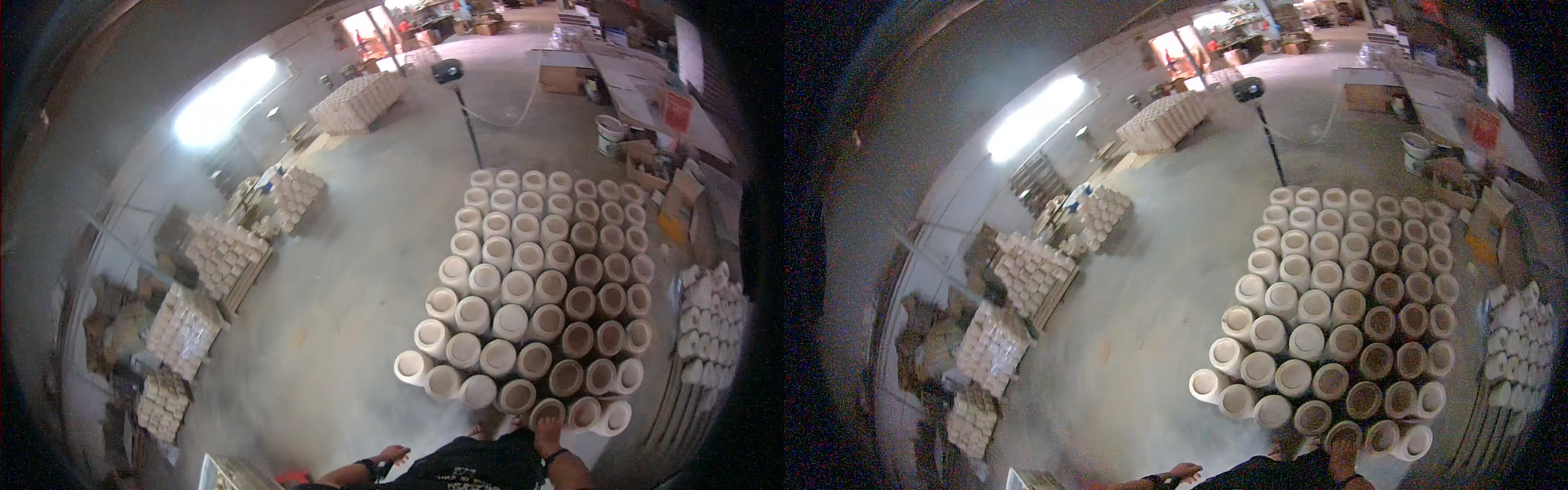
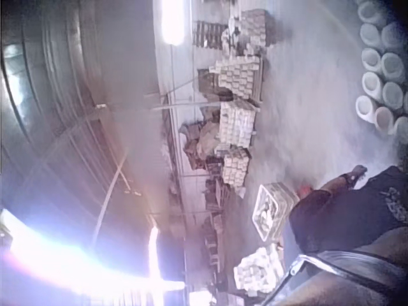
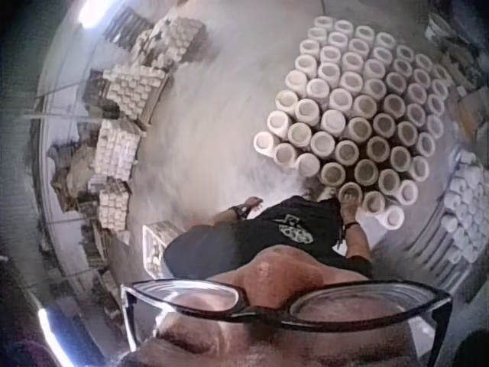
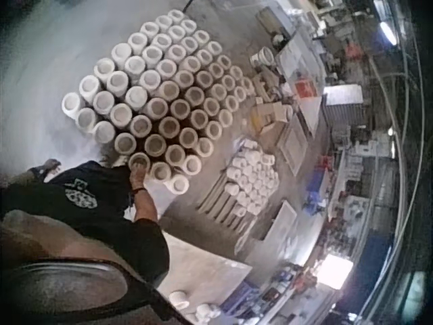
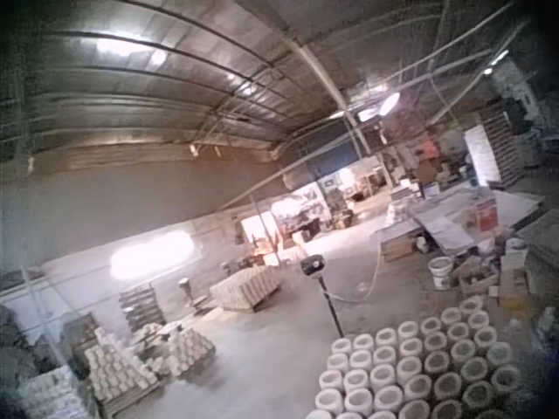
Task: The recorder is shown organizing and inspecting ceramic cylinders in a workshop.
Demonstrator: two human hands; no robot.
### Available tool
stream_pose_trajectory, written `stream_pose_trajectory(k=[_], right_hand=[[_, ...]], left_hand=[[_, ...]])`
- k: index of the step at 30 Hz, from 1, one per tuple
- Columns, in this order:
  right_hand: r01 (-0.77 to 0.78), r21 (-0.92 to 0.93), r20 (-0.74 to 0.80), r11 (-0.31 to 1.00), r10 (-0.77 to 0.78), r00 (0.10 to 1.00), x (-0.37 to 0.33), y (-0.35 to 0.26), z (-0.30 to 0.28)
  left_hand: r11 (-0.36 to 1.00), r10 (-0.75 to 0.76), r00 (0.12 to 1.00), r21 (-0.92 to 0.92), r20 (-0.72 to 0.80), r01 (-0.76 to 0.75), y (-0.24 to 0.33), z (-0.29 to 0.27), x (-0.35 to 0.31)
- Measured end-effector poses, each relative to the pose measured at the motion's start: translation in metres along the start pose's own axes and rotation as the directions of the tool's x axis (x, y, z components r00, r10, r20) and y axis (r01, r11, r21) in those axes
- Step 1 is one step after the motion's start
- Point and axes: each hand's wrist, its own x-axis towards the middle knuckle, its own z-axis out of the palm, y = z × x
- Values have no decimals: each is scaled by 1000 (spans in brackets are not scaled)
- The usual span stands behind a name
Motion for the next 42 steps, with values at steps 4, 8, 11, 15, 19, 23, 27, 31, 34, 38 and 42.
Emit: stream_pose_trajectory(k=[4,8,11,15,19,23,27,31,34,38,42], right_hand=[[-46,-137,-269,990,8,963,15,-7,44],[77,-117,-54,990,-83,995,21,-4,11],[24,-83,54,996,-20,998,28,-22,-7],[-33,-151,-26,988,29,999,28,-30,-8],[-62,-113,-54,992,56,997,33,-26,10],[-138,-117,-56,984,132,990,43,-19,34],[-96,-258,129,961,132,983,36,-26,32],[-106,-186,190,977,141,972,45,-19,31],[-84,-178,-2,980,85,996,40,4,57],[-173,-115,468,978,207,859,82,-32,-54],[-217,-52,566,975,208,798,67,-35,-93]], left_hand=[[1000,14,1000,5,-13,-14,-22,-18,36],[992,107,984,-84,141,-96,-10,-35,45],[988,133,981,56,145,-142,1,-43,50],[974,203,968,69,148,-215,13,-46,55],[934,201,974,279,103,-223,16,-51,51],[833,216,976,528,-33,-166,14,-52,48],[878,289,957,400,-6,-262,0,-57,50],[974,226,973,22,-48,-225,11,-41,28],[985,169,978,50,-125,-164,24,-29,28],[998,-10,999,68,-51,14,-4,-30,73],[995,64,998,75,-19,-62,-7,-22,74]])
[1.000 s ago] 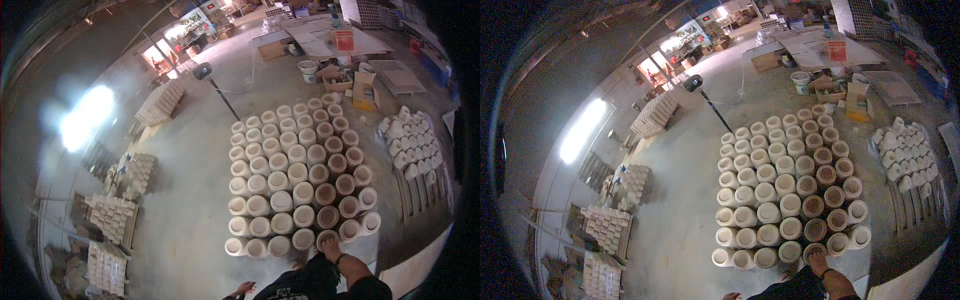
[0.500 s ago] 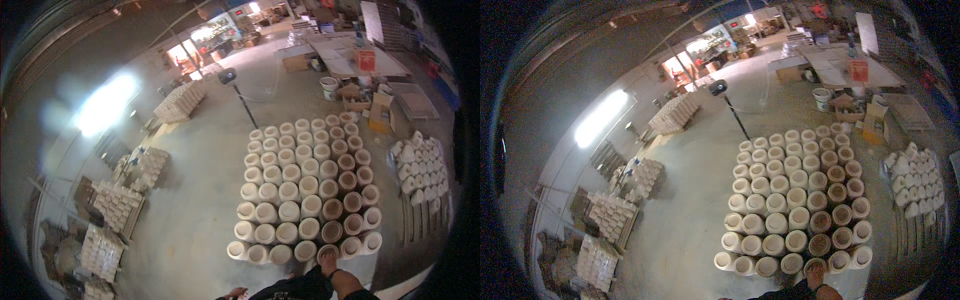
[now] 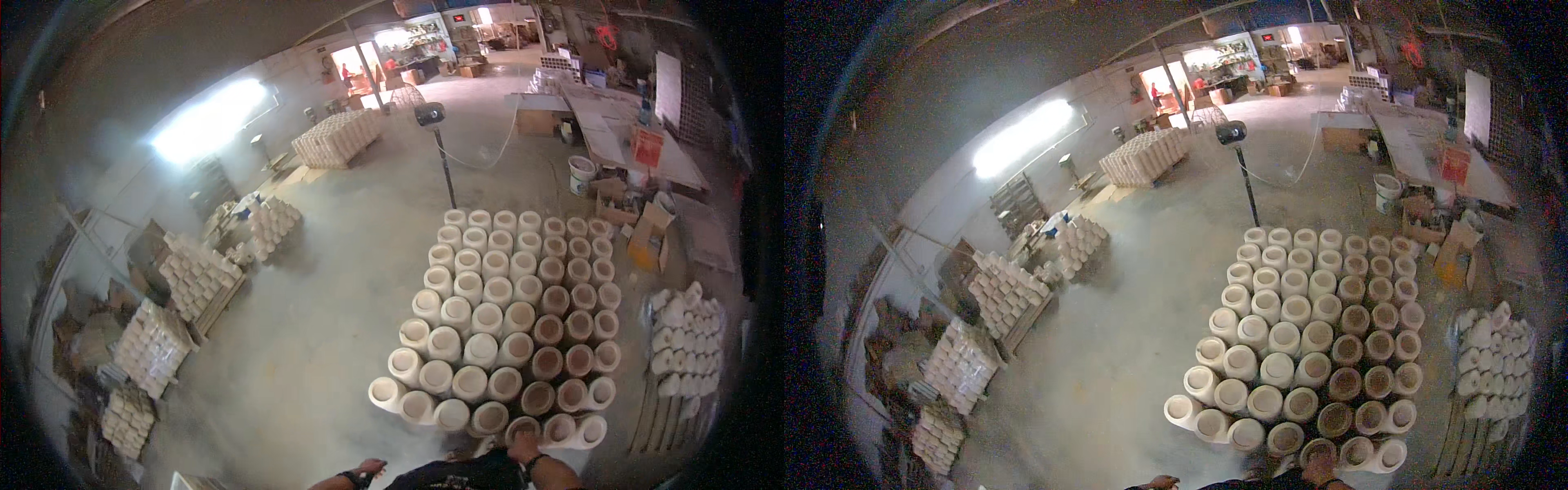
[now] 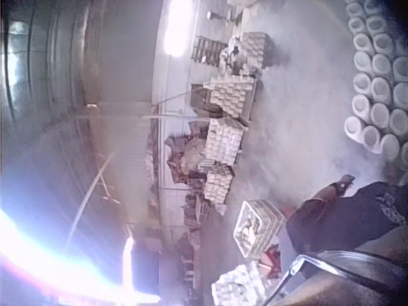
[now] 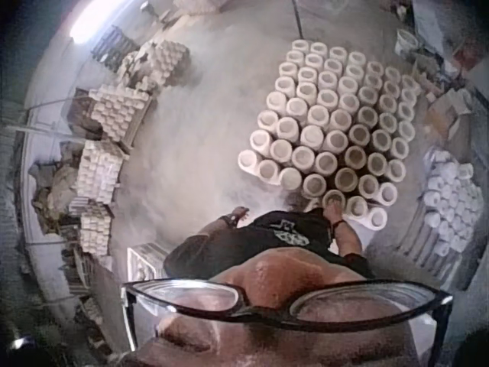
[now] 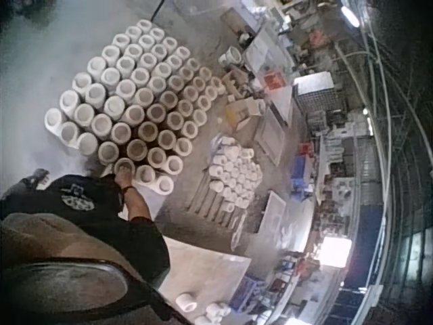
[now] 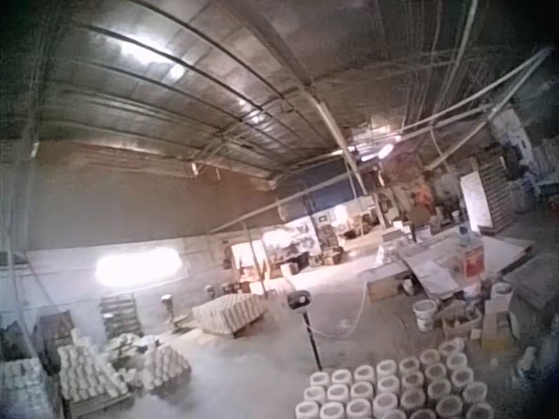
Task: The recorder is shown organizing and inspecting ceramic cylinders in a workshop.
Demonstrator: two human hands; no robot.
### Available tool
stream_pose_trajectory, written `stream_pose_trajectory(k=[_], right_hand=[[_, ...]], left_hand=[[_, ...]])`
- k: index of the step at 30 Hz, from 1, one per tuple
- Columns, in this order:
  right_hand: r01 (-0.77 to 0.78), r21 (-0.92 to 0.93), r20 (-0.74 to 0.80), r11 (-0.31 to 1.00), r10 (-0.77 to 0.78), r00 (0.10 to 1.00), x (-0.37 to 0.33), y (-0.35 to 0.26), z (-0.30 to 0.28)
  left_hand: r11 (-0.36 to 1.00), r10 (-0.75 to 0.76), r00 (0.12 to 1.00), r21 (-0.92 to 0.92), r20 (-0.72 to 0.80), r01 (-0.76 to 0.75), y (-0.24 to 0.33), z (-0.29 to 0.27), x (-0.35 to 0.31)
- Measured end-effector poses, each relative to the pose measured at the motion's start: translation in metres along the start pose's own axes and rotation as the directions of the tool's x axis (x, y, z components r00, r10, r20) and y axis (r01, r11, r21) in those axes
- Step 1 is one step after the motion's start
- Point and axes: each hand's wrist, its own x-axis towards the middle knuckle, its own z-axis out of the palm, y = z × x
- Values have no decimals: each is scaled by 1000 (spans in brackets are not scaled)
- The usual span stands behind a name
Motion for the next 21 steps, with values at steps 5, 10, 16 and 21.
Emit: stream_pose_trajectory(k=[5,10,16,21], right_hand=[[180,-31,-266,983,-182,947,-16,19,5],[85,294,-63,952,-69,996,-38,31,1],[345,201,-459,917,-223,860,13,102,69],[-199,500,-124,843,297,947,-52,95,70]], left_hand=[[963,69,998,-262,-13,-70,-18,24,7],[995,96,993,-24,74,-94,-11,6,5],[632,546,837,635,44,-445,-21,21,-26],[897,308,951,335,-9,-287,9,-11,-62]])
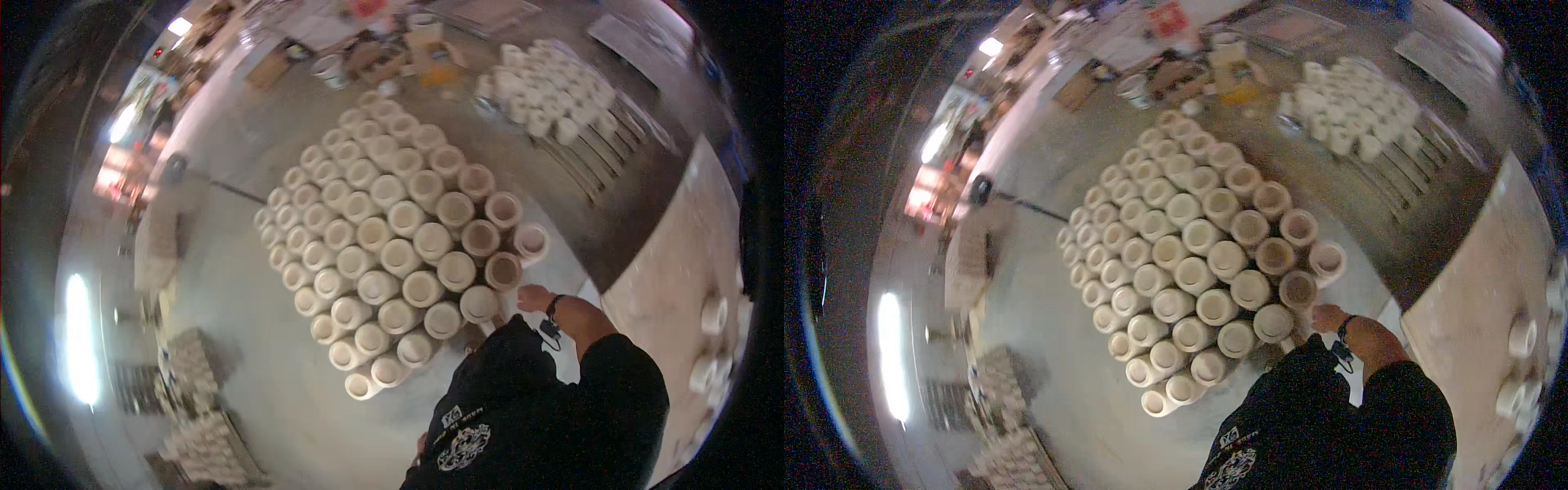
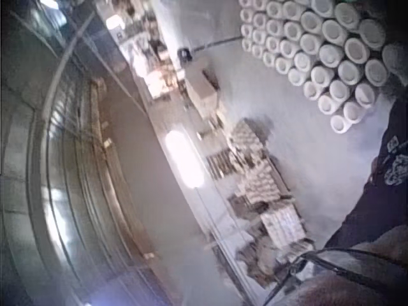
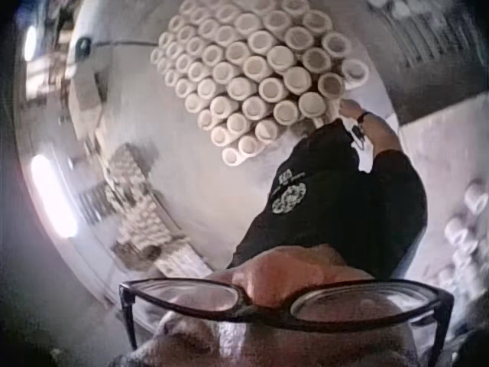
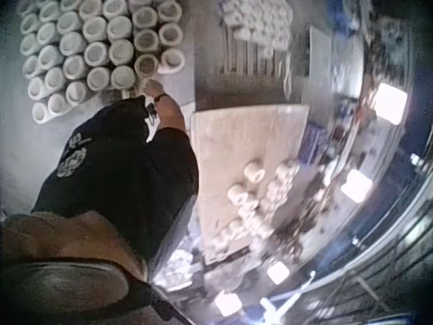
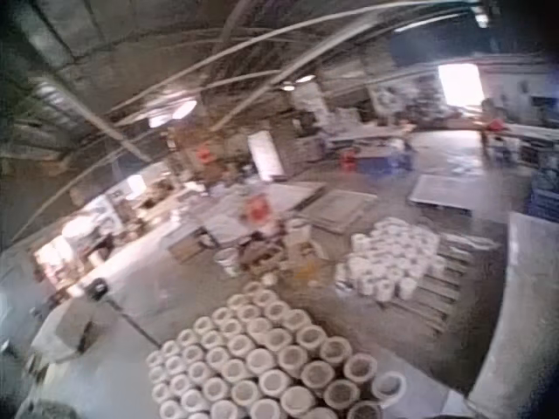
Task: The recorder is shown organizing and inspecting ceramic cylinders in a workshop.
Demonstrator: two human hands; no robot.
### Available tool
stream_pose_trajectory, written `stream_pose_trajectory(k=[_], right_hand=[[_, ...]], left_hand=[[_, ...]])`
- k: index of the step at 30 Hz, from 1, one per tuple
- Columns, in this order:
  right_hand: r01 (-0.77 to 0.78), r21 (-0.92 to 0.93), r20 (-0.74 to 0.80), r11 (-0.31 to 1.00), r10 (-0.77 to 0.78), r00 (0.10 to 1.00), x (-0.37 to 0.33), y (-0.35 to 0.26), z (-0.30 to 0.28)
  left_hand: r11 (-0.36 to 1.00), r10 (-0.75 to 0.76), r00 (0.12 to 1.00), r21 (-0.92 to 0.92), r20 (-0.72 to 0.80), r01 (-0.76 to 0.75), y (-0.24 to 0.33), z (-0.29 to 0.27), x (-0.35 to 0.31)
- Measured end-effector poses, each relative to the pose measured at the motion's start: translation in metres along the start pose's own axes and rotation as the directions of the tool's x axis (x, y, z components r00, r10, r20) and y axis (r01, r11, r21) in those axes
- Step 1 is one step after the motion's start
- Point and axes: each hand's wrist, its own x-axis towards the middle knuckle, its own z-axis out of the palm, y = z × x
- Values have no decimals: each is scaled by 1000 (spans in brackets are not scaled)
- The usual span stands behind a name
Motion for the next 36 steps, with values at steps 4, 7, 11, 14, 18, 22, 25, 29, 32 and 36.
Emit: stream_pose_trajectory(k=[4,7,11,14,18,22,25,29,32,36], right_hand=[[-141,188,-99,972,162,982,-55,56,37],[-270,250,-138,930,310,941,-97,77,77],[-339,231,-160,912,380,911,-131,55,84],[-448,344,-209,826,532,821,-182,46,128],[-627,496,-102,601,757,646,-250,24,175],[-746,573,36,340,899,437,-357,-16,254],[-730,680,169,61,957,237,-406,-46,309],[-702,707,356,-88,902,246,-439,-77,372],[-699,709,308,-90,932,192,-432,-87,408],[-627,776,299,-59,911,284,-413,-90,416]], left_hand=[[990,-32,992,140,121,15,37,-35,13],[957,-19,968,285,250,-55,74,-45,54],[887,-8,926,429,377,-167,148,-27,141],[790,-12,860,532,510,-304,211,8,198],[669,3,749,556,663,-494,272,69,237],[558,-65,661,576,748,-597,289,123,233],[479,-108,604,574,789,-664,305,153,227],[379,-166,551,569,818,-730,311,180,213],[330,-200,530,566,824,-756,309,183,219],[246,-216,500,542,839,-803,310,182,223]])
